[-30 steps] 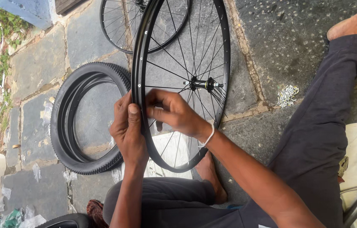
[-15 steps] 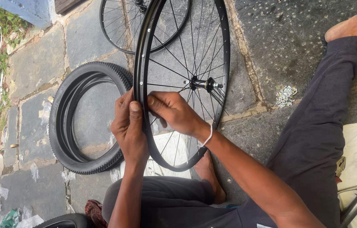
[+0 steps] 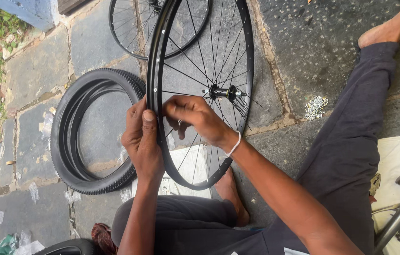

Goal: The person builds a bicycle wheel by inserting metal spokes into the holes of a rim and securing them with small fasteners.

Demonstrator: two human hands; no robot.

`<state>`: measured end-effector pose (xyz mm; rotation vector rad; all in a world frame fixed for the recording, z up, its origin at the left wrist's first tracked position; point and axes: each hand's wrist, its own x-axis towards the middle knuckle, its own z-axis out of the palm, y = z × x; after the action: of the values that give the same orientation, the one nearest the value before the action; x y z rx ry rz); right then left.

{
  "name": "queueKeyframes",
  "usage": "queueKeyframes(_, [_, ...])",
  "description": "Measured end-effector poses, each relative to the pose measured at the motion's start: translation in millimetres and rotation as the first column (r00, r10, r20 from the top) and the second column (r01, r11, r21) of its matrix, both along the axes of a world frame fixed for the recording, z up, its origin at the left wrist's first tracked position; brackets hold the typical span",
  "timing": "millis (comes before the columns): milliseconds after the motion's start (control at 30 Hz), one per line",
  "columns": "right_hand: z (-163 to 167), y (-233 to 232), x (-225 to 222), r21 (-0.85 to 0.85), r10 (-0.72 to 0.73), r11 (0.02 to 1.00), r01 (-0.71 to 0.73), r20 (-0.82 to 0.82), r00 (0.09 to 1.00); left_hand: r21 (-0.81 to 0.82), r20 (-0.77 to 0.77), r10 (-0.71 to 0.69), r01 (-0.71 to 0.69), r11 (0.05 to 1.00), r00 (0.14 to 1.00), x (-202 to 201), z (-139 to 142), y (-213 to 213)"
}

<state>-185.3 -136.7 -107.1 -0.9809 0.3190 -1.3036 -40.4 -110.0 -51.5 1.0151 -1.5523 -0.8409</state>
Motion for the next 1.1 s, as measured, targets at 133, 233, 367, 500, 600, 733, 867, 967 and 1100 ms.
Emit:
queueKeyframes(133, [11.1, 4.8, -2.7, 0.056, 0.034, 0.998, -0.031, -0.048, 0.998, -0.003, 0.05, 0.035, -0.035, 0.999, 0.998, -0.6, -0.6, 0.0])
queueKeyframes(233, [16.6, 9.4, -13.1, 0.201, 0.097, 0.969, -0.144, 0.226, 0.969, -0.041, 0.065, 0.0, 0.002, 0.999, 0.998, 1.5, -1.6, 1.3])
queueKeyframes(367, [22.5, -0.3, -24.0, 0.412, -0.522, 0.751, 0.516, -0.107, 0.846, 0.014, 0.094, 0.088, -0.089, 0.996, 0.992, 2.0, -2.0, 3.4])
queueKeyframes(500, [28.0, -25.5, -31.5, 0.479, -0.338, 0.78, 0.403, -0.22, 0.915, 0.013, 0.078, 0.06, -0.062, 0.998, 0.995, -5.7, 2.5, 2.4])
queueKeyframes(600, [35.2, -47.2, -31.0, 0.285, -0.198, 0.933, 0.221, -0.105, 0.974, 0.016, 0.097, 0.067, -0.069, 0.998, 0.993, -11.8, 8.0, -1.7])
queueKeyframes(733, [28.7, -65.6, -54.4, 0.211, 0.011, 0.976, -0.057, 0.216, 0.976, -0.053, 0.135, 0.035, -0.028, 0.998, 0.99, -14.8, 9.6, -11.4])
queueKeyframes(867, [-31.3, -34.1, -86.5, 0.458, -0.655, 0.588, 0.667, -0.214, 0.724, 0.052, -0.058, 0.12, -0.117, 0.992, 0.991, -19.1, -0.8, -5.6])
queueKeyframes(967, [-94.2, 11.2, -80.9, 0.16, -0.653, 0.519, 0.84, -0.559, 0.51, 0.252, 0.097, 0.177, -0.196, 0.948, 0.98, -23.2, -9.2, 6.3])
queueKeyframes(1100, [-130.1, 42.7, -63.9, 0.3, -0.329, 0.745, 0.595, -0.612, 0.719, 0.325, -0.22, -0.126, 0.195, 0.925, 0.967, -20.6, -8.0, -7.7])
